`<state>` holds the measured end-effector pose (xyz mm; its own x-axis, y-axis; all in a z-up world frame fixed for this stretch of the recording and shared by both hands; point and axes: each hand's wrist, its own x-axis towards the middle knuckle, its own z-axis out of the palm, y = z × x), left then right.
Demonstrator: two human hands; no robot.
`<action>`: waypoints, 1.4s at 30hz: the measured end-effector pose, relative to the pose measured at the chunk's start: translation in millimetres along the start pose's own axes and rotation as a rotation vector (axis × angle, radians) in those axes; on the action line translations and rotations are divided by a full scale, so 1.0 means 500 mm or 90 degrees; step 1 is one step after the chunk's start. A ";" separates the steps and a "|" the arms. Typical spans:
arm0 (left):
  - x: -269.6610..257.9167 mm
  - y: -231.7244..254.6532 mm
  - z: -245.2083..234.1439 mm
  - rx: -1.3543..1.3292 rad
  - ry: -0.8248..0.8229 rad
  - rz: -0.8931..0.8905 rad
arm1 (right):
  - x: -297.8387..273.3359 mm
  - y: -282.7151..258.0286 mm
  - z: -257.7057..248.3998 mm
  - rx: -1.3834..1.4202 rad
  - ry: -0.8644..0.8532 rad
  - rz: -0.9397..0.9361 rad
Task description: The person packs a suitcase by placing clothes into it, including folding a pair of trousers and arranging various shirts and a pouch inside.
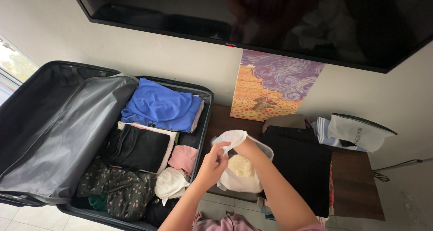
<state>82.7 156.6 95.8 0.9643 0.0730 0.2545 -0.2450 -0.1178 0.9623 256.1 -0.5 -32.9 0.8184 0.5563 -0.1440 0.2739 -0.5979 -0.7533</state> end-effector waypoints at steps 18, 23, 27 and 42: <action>-0.019 -0.003 -0.018 0.062 0.058 -0.020 | -0.299 -0.284 -0.285 0.431 0.219 -0.114; -0.029 -0.028 -0.041 0.012 0.079 -0.011 | -0.384 -0.237 -0.411 0.549 0.416 -0.206; -0.046 -0.039 -0.053 0.030 0.067 0.004 | -0.430 -0.161 -0.474 0.568 0.557 -0.262; 0.161 -0.131 0.154 -0.186 -0.079 0.023 | -0.375 -0.173 -0.422 0.723 0.570 -0.463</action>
<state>184.2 93.8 46.0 0.9551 -0.0502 0.2921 -0.2798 0.1724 0.9445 185.8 -174.8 194.4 0.8175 -0.2246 0.5304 0.5523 0.5670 -0.6111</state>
